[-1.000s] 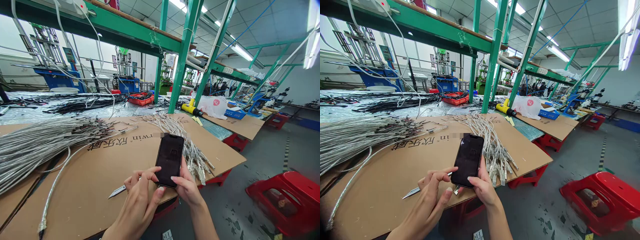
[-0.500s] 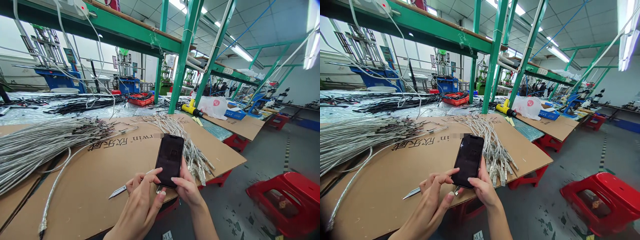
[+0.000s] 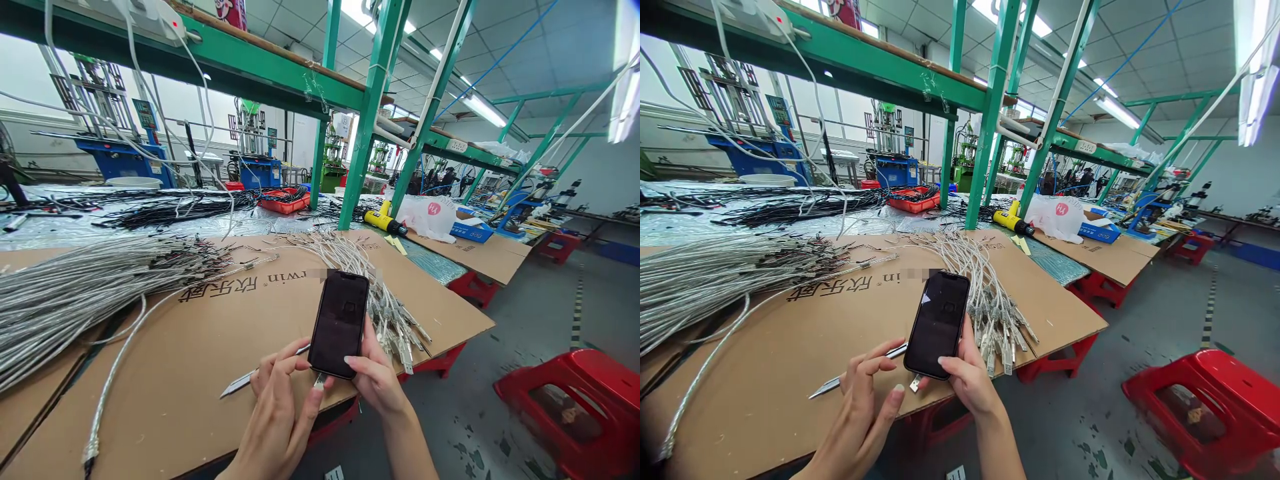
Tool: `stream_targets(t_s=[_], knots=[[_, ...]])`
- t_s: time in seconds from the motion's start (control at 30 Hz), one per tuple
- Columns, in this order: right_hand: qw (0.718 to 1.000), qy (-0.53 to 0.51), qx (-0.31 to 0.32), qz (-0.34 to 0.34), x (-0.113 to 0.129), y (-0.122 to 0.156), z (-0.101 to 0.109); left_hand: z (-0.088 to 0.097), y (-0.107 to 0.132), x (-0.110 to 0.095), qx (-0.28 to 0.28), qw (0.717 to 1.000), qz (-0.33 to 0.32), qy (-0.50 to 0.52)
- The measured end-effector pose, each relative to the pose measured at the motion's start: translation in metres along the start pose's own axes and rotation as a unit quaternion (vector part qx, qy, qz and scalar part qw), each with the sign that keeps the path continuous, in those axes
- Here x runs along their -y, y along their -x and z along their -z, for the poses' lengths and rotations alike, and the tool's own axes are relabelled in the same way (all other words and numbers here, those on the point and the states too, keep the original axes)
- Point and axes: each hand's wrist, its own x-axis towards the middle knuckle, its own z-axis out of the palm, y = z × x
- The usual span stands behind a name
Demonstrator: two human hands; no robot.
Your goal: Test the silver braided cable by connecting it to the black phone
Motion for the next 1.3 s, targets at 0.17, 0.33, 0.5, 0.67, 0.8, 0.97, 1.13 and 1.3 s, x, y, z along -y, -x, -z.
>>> stream_targets(t_s=[0.17,0.33,0.5,0.67,0.8,0.97,1.13,1.3], knots=[[1.0,-0.004,-0.018,0.005,-0.0017,0.0003,0.0013,0.001,-0.0022,-0.001,0.011,1.0,-0.007,-0.008],[0.999,0.001,-0.034,-0.002,-0.0009,0.0029,0.0013,0.0026,-0.0025,-0.0006,0.011,1.0,-0.008,-0.015],[0.999,0.006,-0.037,-0.007,0.0002,0.0023,-0.0002,0.0033,-0.0013,-0.0014,0.004,1.0,-0.011,-0.021],[0.999,0.009,-0.038,-0.009,0.0003,0.0025,-0.0008,0.0021,-0.0014,-0.0016,0.011,1.0,-0.004,-0.018],[0.999,0.015,-0.04,-0.015,0.0004,0.0031,-0.001,0.0011,-0.0018,-0.0023,0.027,1.0,0.006,-0.004],[0.998,0.017,-0.052,-0.015,-0.0002,0.0028,0.0002,0.0018,-0.0032,-0.0022,0.012,1.0,-0.006,-0.004],[0.997,0.023,-0.069,-0.006,-0.003,0.0012,0.0013,0.0039,-0.0036,-0.0006,0.023,0.999,-0.019,-0.013],[0.996,0.032,-0.079,0.005,-0.0039,-0.0006,0.001,0.003,-0.003,0.0012,0.015,0.999,-0.03,-0.018]])
